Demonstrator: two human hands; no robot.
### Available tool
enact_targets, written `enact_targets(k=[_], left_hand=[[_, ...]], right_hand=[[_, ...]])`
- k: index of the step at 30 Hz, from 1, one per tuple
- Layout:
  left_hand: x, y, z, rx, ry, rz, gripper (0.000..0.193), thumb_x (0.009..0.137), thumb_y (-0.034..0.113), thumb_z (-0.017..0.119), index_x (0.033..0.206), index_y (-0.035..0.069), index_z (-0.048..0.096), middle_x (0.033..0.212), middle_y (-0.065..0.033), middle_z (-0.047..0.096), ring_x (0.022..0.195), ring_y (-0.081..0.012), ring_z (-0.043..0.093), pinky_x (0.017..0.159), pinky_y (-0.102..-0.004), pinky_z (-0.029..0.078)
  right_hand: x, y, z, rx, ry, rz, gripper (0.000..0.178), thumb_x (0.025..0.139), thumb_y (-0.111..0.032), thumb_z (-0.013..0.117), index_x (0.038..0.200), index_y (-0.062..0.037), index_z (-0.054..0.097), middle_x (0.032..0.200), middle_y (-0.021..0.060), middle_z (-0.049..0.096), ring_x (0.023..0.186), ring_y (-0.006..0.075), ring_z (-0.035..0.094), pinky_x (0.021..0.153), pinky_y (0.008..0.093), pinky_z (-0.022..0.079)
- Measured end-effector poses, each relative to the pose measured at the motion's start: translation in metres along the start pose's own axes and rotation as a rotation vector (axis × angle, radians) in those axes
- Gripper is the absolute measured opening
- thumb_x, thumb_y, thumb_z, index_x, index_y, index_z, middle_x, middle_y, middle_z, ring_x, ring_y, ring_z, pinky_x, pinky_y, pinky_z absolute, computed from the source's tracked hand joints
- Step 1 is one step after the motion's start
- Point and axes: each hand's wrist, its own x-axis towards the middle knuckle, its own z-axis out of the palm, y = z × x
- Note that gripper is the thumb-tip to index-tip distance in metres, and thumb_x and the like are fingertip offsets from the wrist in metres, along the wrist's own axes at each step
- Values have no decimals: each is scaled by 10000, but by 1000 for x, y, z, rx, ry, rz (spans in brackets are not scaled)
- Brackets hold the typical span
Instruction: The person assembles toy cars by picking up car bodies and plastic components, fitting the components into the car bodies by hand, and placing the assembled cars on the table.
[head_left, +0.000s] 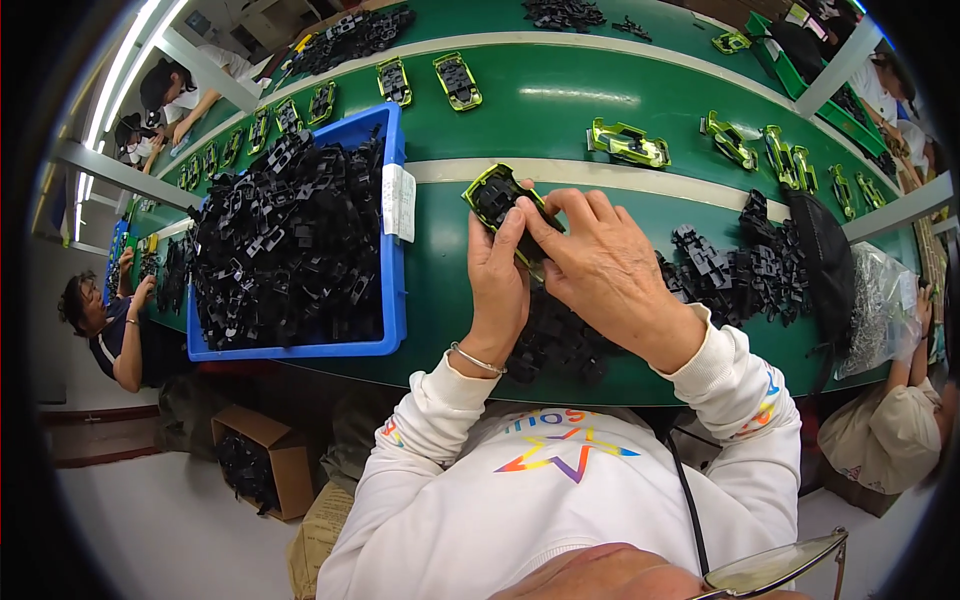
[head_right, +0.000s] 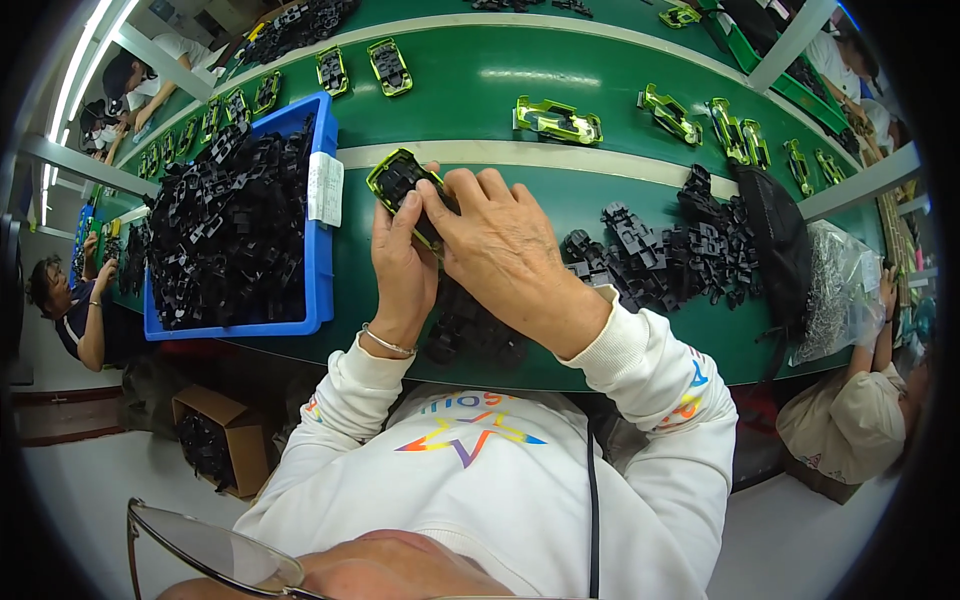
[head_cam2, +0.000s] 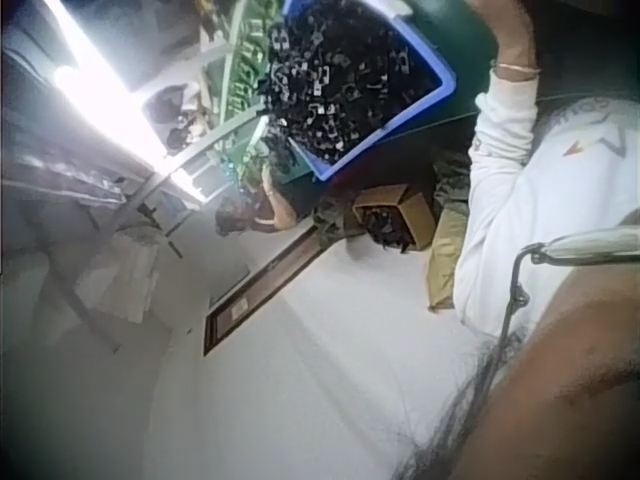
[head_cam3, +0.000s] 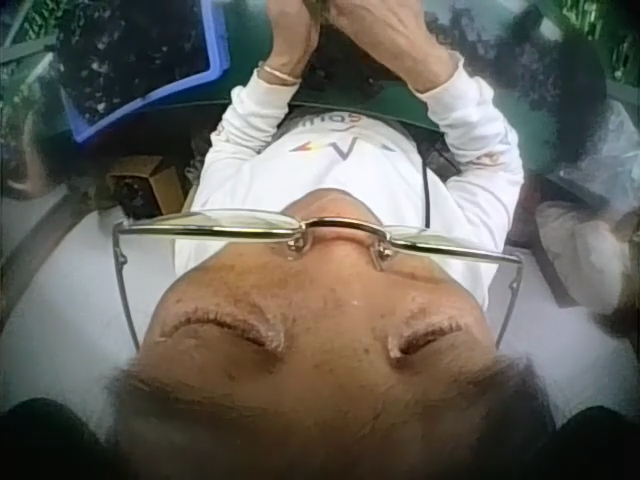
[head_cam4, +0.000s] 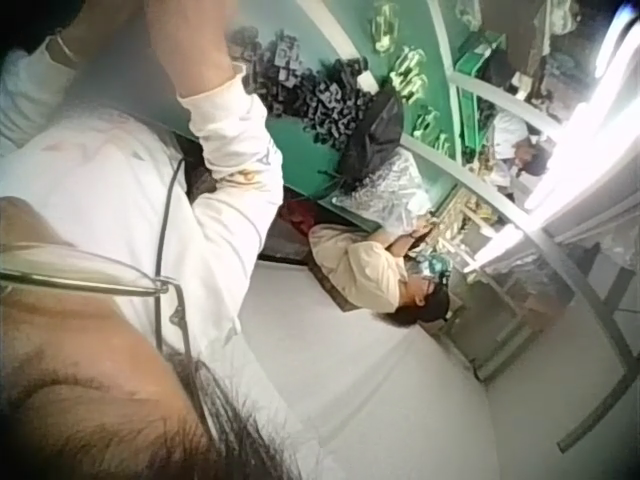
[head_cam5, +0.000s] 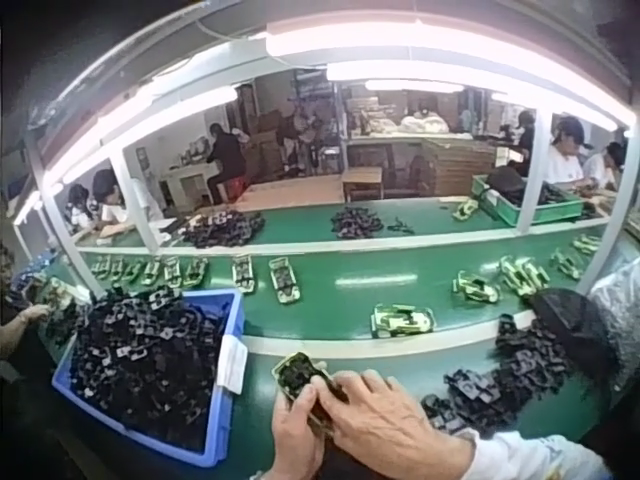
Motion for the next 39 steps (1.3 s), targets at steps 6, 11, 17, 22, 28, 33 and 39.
enact_targets(k=[6,11,17,22,28,33,39], left_hand=[[-1,3,0,37,-10,10,353,1019,104,443,1360,14,419,1298,-136,560,1146,-204,574,1008,-349,473],[-1,8,3,30,17,-29,315,999,104,460,1301,15,457,1215,-131,600,1090,-209,607,964,-342,501],[-3,8,-3,56,-22,-89,330,1000,146,503,1300,25,439,1208,-111,598,1072,-182,606,962,-327,499],[-6,3,-7,115,-14,-76,329,987,120,526,1287,11,448,1194,-104,606,1077,-172,602,959,-317,496],[-2,2,-13,183,-21,-30,357,978,76,520,1316,14,425,1208,-105,602,1051,-154,610,936,-302,513],[-4,11,-3,220,-73,-37,384,977,79,521,1340,27,409,1200,-96,590,1033,-142,613,913,-294,529],[-9,14,-9,307,-132,-78,460,975,103,544,1394,21,374,1150,-58,554,1026,-116,574,892,-267,505]], right_hand=[[-5,1,-1,109,-65,47,611,740,-143,748,1308,-76,533,1195,97,529,1028,277,574,795,391,512],[-2,4,-8,111,-54,6,605,738,-160,749,1289,-41,530,1177,99,543,984,284,596,795,405,544],[0,11,-20,284,-78,-3,658,710,-172,761,1318,-70,533,1214,114,527,1003,286,602,766,391,536],[-2,18,-14,264,-111,-42,641,722,-190,758,1316,-69,549,1225,118,525,1005,297,595,808,394,518],[-5,23,-7,375,-91,-47,621,770,-182,753,1343,-69,542,1248,114,521,1071,306,575,935,385,468],[19,54,13,999,4,286,563,833,-284,762,1282,0,579,1216,127,575,1014,224,613,886,321,485],[49,63,23,1348,-438,551,376,875,-302,748,1140,-40,701,982,3,677,894,98,598,836,256,456]])
